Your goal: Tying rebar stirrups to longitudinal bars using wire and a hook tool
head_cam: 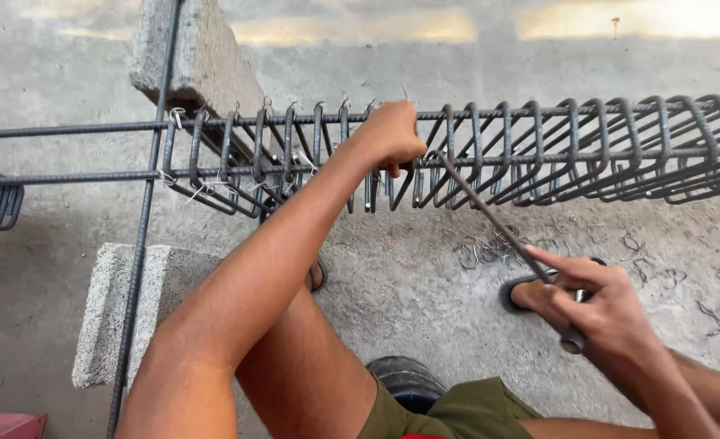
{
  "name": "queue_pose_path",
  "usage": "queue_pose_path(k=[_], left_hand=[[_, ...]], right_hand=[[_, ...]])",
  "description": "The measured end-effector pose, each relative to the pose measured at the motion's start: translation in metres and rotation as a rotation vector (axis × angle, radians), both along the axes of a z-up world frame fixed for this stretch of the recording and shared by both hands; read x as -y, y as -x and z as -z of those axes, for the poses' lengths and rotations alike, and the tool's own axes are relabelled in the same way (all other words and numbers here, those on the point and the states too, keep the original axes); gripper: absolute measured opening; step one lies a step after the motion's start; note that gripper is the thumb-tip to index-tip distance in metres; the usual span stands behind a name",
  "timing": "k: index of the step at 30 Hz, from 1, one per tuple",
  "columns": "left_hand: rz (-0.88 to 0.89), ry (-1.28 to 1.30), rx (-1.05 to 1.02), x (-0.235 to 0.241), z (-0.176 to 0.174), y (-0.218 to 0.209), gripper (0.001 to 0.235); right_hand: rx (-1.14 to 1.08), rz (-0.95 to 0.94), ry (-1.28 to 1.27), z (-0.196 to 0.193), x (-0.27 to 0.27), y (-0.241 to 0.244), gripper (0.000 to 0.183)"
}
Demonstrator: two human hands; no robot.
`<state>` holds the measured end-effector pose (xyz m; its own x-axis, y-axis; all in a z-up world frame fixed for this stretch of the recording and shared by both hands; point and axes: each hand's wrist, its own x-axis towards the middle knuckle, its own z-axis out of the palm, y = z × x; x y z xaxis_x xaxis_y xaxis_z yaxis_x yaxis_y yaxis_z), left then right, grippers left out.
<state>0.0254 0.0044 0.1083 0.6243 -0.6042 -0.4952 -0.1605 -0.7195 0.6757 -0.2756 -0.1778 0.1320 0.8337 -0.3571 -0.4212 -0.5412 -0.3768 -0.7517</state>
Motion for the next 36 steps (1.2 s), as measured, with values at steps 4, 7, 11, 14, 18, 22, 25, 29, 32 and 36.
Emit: queue_pose_path(k=[4,7,11,14,18,22,25,29,32,36], left_hand=[[0.149,-0.047,0.181,-0.002,0.000,0.003,0.014],[0.286,-0.133,0.580,0.001,0.008,0.002,0.028],[0.485,-0.354,0.599,0.004,-0.005,0.008,0.069],[0.600,-0.442,0.666,0.008,-0.007,0.010,0.044],[0.628,-0.419,0.705,0.012,-0.003,0.010,0.014],[0.622,-0.356,0.737,0.011,-0.001,0.009,0.018],[0.636,-0.272,0.780,0.008,0.001,0.007,0.014],[0.678,-0.207,0.796,0.008,0.004,0.006,0.012],[0.678,-0.152,0.816,0.007,0.007,0.004,0.008],[0.647,-0.266,0.730,0.005,-0.002,0.005,0.015]], right_hand=[[0.221,-0.192,0.162,0.018,0.055,0.003,0.062],[0.098,-0.136,0.314,-0.022,0.052,-0.013,0.061],[0.063,-0.122,0.481,-0.043,0.048,-0.025,0.060],[0.068,-0.168,0.527,-0.042,0.049,-0.034,0.060],[-0.023,-0.256,0.644,-0.044,0.045,-0.049,0.060],[-0.034,-0.274,0.658,-0.047,0.040,-0.052,0.059],[-0.062,-0.263,0.695,-0.043,0.041,-0.048,0.058],[-0.034,-0.290,0.725,-0.038,0.044,-0.041,0.057],[-0.060,-0.277,0.744,-0.041,0.039,-0.039,0.057],[-0.082,-0.257,0.738,-0.043,0.035,-0.034,0.057]])
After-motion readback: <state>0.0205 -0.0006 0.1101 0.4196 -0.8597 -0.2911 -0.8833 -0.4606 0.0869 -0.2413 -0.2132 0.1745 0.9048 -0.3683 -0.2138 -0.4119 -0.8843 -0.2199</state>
